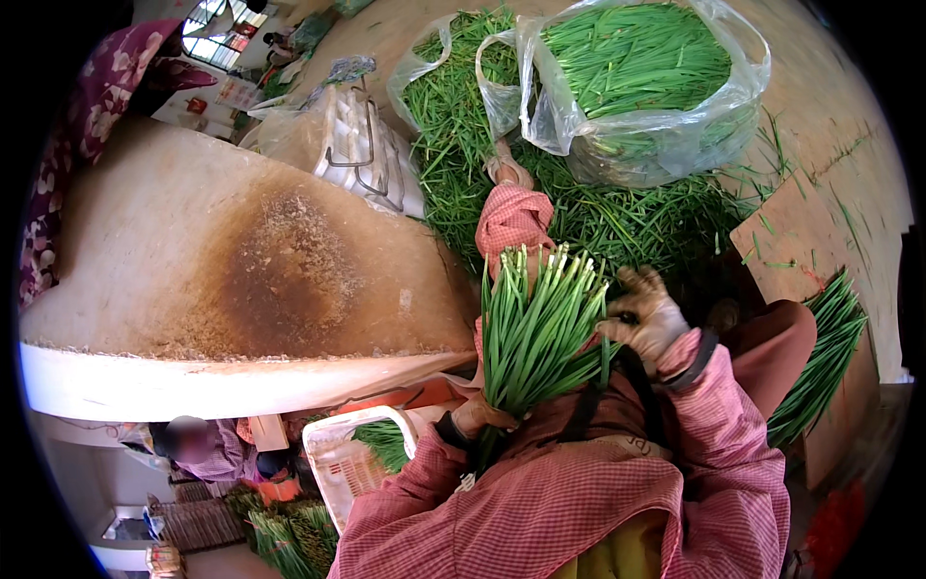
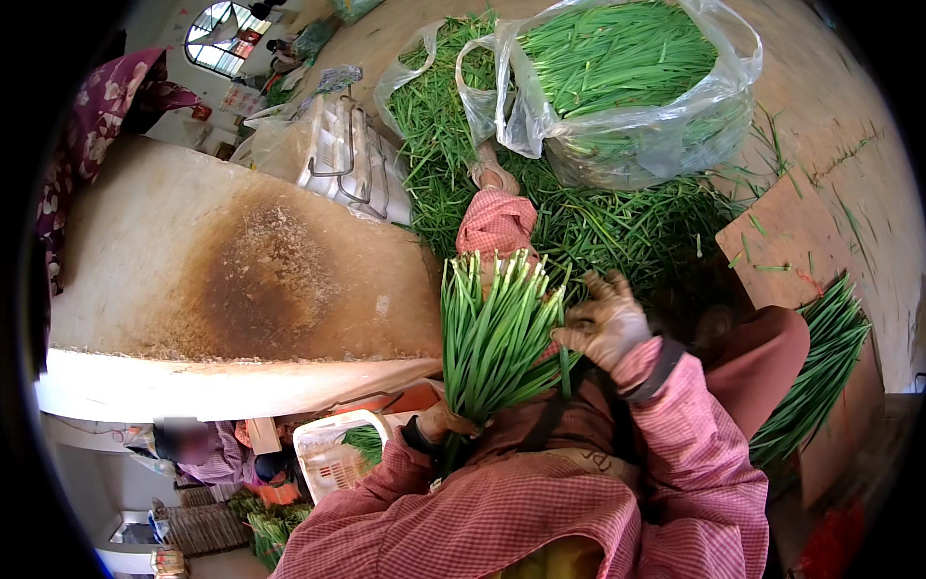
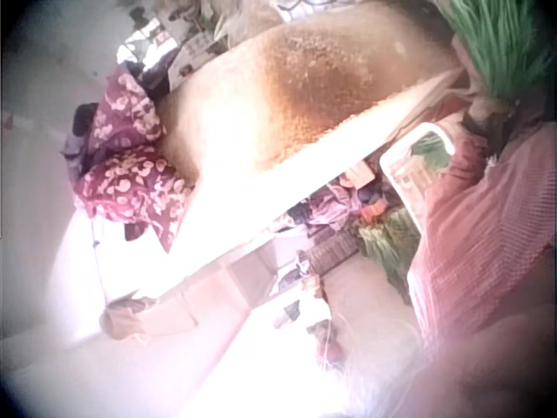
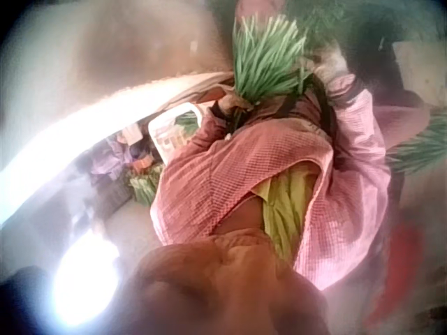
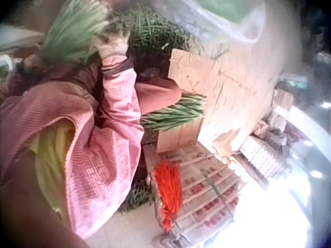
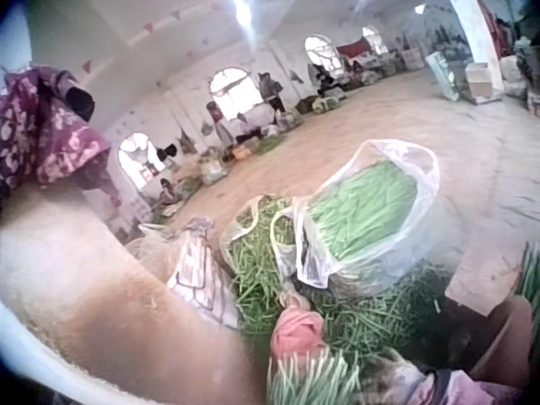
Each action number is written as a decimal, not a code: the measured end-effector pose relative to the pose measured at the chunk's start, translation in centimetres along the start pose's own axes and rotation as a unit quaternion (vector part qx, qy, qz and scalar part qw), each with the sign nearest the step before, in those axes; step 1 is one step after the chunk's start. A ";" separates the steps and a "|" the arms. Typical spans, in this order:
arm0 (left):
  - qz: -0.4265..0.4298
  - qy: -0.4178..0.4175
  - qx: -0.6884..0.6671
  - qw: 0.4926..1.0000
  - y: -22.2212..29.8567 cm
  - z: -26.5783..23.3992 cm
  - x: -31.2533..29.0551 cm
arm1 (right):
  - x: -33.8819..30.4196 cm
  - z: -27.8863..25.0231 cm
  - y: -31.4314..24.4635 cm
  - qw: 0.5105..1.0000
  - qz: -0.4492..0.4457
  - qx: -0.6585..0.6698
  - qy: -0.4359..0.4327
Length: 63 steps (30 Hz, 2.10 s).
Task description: The person pulls a bunch of green chives from a pile by hand, aligns the stems on a wooden board, and ties them together with a red string before placing the bundle into a basket.
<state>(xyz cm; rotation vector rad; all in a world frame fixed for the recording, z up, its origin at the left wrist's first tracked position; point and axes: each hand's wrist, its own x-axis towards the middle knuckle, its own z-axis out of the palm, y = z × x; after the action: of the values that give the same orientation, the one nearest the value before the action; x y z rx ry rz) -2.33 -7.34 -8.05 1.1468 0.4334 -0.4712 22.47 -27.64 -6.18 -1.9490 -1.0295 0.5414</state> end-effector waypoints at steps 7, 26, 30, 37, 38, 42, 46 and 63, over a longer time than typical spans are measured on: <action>0.004 -0.017 -0.053 0.998 0.1 -0.6 -0.6 | 1.8 -6.2 2.1 0.760 0.040 0.627 0.165; 0.039 -0.031 -0.087 0.995 0.8 -0.3 0.8 | 1.9 6.1 12.3 0.669 0.343 0.631 0.193; 0.010 -0.120 -0.084 0.989 1.2 1.0 2.2 | 3.8 10.3 8.6 0.512 0.197 0.836 -0.031; -0.012 -0.115 -0.007 0.993 1.2 -0.7 3.4 | 5.4 9.7 3.1 0.417 0.146 0.892 -0.100; 0.086 -0.123 0.070 0.986 3.8 0.4 3.4 | 5.5 9.6 2.9 0.412 0.144 0.894 -0.103; 0.217 -0.077 0.027 0.973 6.5 -0.7 6.4 | 5.5 8.6 1.9 0.398 0.130 0.900 -0.121; 0.144 -0.130 -0.001 0.981 6.8 1.6 8.9 | 5.2 5.8 0.5 0.417 0.117 0.892 -0.130; 0.098 -0.170 -0.052 0.979 -0.9 0.4 8.9 | 7.2 -7.1 0.5 0.816 0.173 0.506 0.220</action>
<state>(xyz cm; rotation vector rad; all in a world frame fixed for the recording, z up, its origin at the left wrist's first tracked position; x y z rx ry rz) 4.50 -9.20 -13.53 0.9727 0.0466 -0.4552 31.69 -25.25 -2.65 -1.1618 0.0030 0.6155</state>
